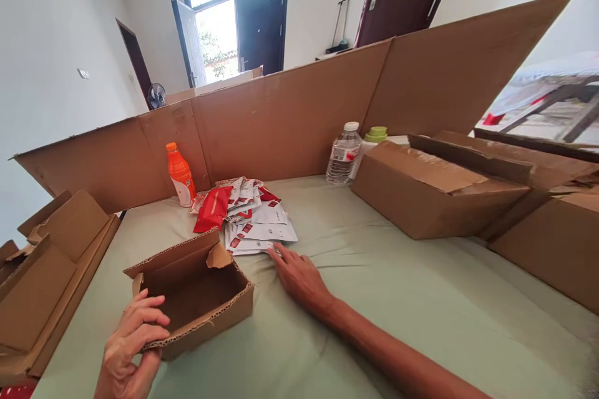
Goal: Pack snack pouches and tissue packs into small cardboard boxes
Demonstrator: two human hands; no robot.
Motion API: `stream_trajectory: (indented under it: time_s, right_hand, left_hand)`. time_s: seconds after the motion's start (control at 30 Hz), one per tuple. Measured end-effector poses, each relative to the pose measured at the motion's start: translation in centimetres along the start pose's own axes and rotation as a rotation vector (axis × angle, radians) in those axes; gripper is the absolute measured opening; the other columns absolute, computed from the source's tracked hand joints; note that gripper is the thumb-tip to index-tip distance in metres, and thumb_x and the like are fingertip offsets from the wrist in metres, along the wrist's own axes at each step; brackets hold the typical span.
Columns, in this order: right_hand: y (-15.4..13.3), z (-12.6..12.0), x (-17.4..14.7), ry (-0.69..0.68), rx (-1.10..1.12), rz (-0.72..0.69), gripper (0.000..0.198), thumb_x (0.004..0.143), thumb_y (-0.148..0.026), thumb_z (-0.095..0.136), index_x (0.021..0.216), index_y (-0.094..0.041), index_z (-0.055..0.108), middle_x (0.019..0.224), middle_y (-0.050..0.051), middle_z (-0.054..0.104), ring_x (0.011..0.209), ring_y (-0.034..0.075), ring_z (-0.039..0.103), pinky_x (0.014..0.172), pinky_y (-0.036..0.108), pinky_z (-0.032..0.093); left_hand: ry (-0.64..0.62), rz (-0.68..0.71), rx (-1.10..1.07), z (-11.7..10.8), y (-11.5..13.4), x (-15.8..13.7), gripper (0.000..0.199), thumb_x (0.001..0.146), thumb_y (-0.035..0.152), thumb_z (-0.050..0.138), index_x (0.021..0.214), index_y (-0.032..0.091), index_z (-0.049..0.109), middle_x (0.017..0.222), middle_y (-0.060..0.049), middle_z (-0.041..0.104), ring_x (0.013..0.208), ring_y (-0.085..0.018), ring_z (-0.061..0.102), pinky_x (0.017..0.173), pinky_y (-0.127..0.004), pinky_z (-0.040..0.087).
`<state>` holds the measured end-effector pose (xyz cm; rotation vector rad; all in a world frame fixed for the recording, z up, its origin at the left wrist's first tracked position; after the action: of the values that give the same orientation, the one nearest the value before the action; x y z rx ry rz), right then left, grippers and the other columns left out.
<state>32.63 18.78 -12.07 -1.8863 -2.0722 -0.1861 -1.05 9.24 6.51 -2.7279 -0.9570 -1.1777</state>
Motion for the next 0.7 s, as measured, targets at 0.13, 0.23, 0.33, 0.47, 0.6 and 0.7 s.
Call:
stream_trajectory:
  time_s: [0.13, 0.23, 0.33, 0.47, 0.6, 0.7]
  right_hand:
    - [0.4, -0.9, 3.3, -0.070, -0.054, 0.005, 0.042, 0.096, -0.005, 0.042, 0.130, -0.014, 0.065, 0.122, 0.019, 0.070, 0.102, 0.027, 0.067, 0.089, 0.039, 0.048]
    - [1.0, -1.8, 4.9, -0.117, -0.084, 0.010, 0.023, 0.101, -0.021, 0.053, 0.117, -0.014, 0.069, 0.111, 0.011, 0.072, 0.095, 0.022, 0.067, 0.091, 0.040, 0.048]
    - [1.5, -3.5, 4.9, -0.129, -0.095, 0.003, 0.020, 0.101, -0.024, 0.054, 0.104, -0.014, 0.071, 0.102, 0.008, 0.073, 0.090, 0.020, 0.067, 0.088, 0.038, 0.047]
    - [2.5, -6.9, 1.2, -0.086, -0.096, -0.004, 0.035, 0.097, -0.010, 0.042, 0.089, -0.016, 0.075, 0.090, 0.013, 0.075, 0.082, 0.022, 0.069, 0.077, 0.035, 0.039]
    - [4.4, -10.0, -5.4, -0.051, -0.112, 0.007, 0.038, 0.095, -0.016, 0.042, 0.078, -0.021, 0.075, 0.078, 0.008, 0.075, 0.075, 0.022, 0.067, 0.071, 0.034, 0.037]
    - [5.6, -11.5, -9.8, -0.032, -0.042, -0.020, 0.033, 0.093, -0.023, 0.047, 0.078, -0.025, 0.076, 0.079, 0.006, 0.077, 0.076, 0.023, 0.068, 0.070, 0.034, 0.040]
  left_hand:
    - [0.007, -0.034, -0.062, -0.7, 0.4, -0.3, 0.026, 0.084, 0.004, 0.053, 0.087, 0.026, 0.066, 0.090, -0.001, 0.074, 0.105, -0.022, 0.075, 0.106, -0.043, 0.058]
    - [0.037, -0.039, -0.082, -0.6, 0.8, -0.5, 0.027, 0.084, 0.004, 0.053, 0.088, 0.026, 0.068, 0.090, -0.001, 0.075, 0.103, -0.022, 0.076, 0.105, -0.043, 0.059]
    - [0.071, -0.061, -0.092, -0.2, 0.8, -0.5, 0.026, 0.085, 0.004, 0.053, 0.086, 0.026, 0.069, 0.091, -0.001, 0.076, 0.103, -0.024, 0.076, 0.104, -0.047, 0.059]
    - [0.092, -0.067, -0.109, 0.0, 0.7, -0.6, 0.025, 0.086, 0.005, 0.053, 0.083, 0.025, 0.068, 0.091, -0.001, 0.076, 0.103, -0.024, 0.076, 0.103, -0.048, 0.059]
    - [0.109, -0.074, -0.117, 0.1, 0.7, -1.1, 0.025, 0.087, 0.006, 0.053, 0.082, 0.025, 0.067, 0.093, -0.001, 0.076, 0.106, -0.023, 0.074, 0.106, -0.050, 0.056]
    - [0.136, -0.094, -0.131, 0.4, 0.4, -1.5, 0.023, 0.085, 0.007, 0.054, 0.080, 0.025, 0.068, 0.093, -0.001, 0.076, 0.108, -0.025, 0.074, 0.108, -0.052, 0.055]
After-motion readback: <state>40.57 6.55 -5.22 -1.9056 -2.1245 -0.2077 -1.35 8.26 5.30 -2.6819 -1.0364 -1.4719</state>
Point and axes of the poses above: each hand's wrist, its own x-axis towards the middle knuckle, its own z-axis out of the palm, y = z × x, the point moved 4 cm from there along x, towards the middle knuckle
